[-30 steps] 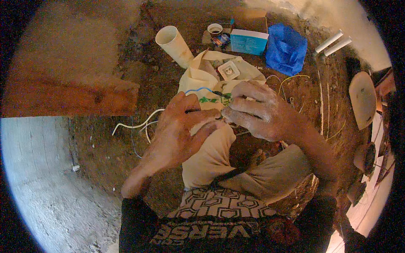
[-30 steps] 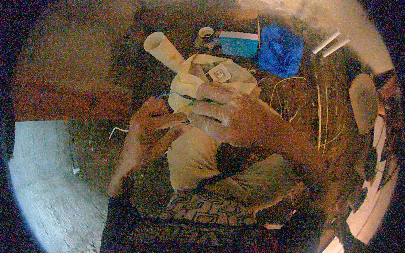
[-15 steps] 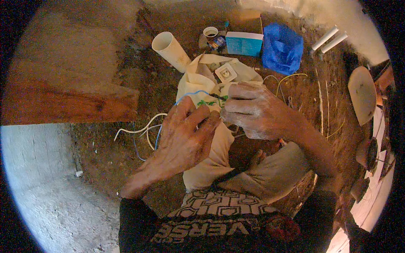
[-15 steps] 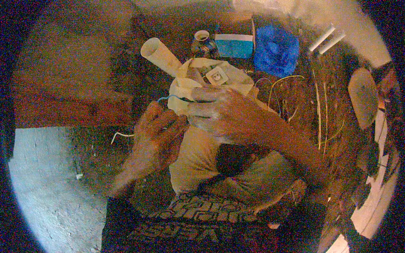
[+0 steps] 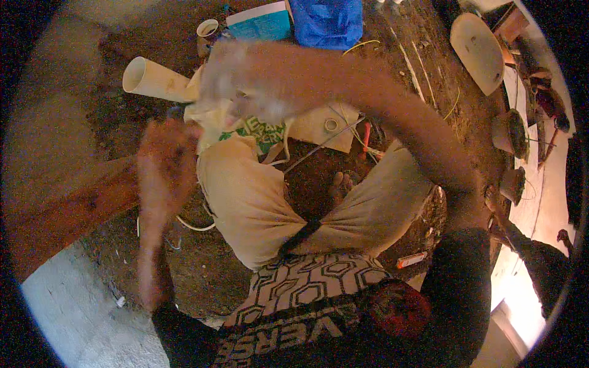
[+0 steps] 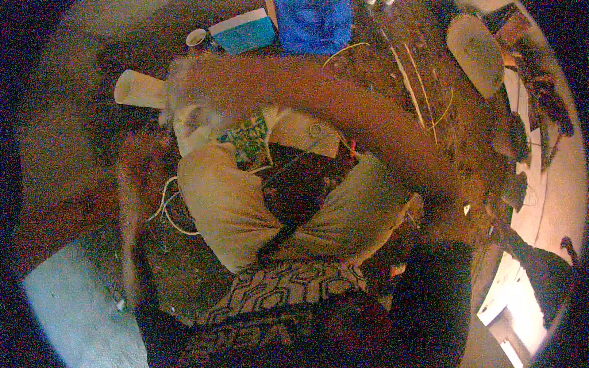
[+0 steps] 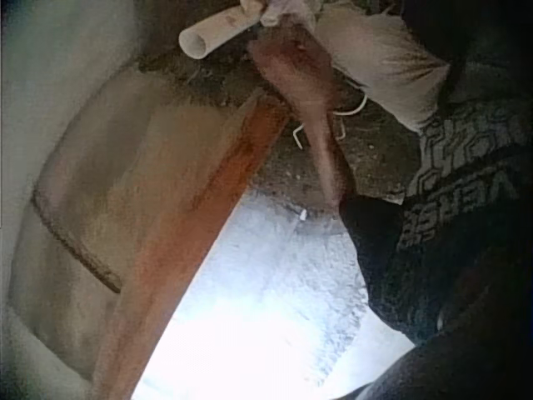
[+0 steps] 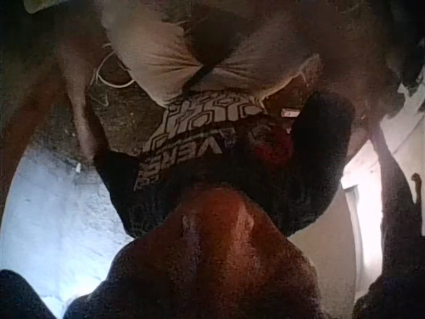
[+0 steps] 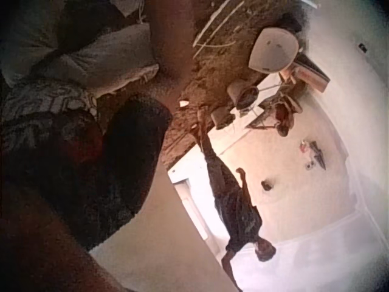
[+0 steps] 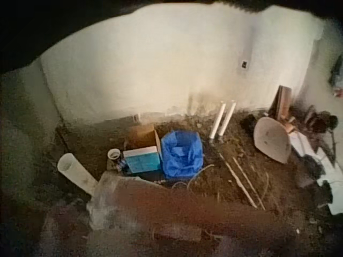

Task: The person sits on the floor and repairs electrical wires. They strip the insulation from the wire ends using a knife, twist the exposed strands together, and then wrap the connection with electrical tape. The person uses pliers to secure the twisted wires before taping.

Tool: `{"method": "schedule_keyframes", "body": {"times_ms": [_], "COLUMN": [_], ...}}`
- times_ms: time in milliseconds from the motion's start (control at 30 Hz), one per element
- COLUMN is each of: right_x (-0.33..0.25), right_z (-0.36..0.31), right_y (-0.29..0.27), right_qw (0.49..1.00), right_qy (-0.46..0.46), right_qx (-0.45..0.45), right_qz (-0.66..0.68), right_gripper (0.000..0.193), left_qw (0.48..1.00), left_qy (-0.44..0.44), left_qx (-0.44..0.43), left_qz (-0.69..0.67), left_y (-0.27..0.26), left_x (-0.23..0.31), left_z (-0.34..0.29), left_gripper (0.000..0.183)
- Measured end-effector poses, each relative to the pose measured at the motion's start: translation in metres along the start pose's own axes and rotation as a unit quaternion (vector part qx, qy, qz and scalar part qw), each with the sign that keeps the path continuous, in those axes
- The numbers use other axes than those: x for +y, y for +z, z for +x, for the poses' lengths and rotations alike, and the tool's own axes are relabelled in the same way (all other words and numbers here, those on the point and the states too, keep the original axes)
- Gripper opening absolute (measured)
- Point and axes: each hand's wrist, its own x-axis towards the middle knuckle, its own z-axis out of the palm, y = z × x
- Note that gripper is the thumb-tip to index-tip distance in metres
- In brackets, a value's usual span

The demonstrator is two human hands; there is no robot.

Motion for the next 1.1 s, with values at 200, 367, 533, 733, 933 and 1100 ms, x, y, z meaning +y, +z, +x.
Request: {"method": "schedule_keyframes", "body": {"times_ms": [200,367,533,733,933,1100], "right_x": [0.079,0.075,0.065,0.07,-0.019,-0.075], "right_z": [-0.109,-0.228,-0.301,-0.312,-0.131,-0.041], "right_y": [0.008,0.135,0.236,0.239,0.031,0.059], "right_qw": [0.942,0.834,0.797,0.762,0.946,0.906], "right_qy": [0.335,0.534,0.535,0.497,0.325,0.284], "right_qx": [0.02,-0.06,-0.022,0.144,0.02,0.216], "right_qz": [0.017,-0.128,-0.279,-0.39,0.006,0.228], "right_gripper": [0.017,0.017,0.016,0.016,0.023,0.036], "left_qw": [0.98,0.988,0.991,0.983,0.957,0.968], "left_qy": [-0.176,-0.038,-0.073,-0.124,-0.187,-0.116], "left_qx": [0.091,0.149,0.104,0.087,0.077,0.054], "left_qz": [-0.036,0.0,-0.033,-0.1,-0.206,-0.216], "left_y": [0.003,0.019,0.019,0.01,0.003,0.001], "left_x": [-0.022,-0.062,-0.044,-0.041,-0.018,-0.007], "left_z": [0.016,-0.003,0.003,-0.012,-0.014,-0.011], "left_gripper": [0.01,0.009,0.011,0.012,0.027,0.034]}}
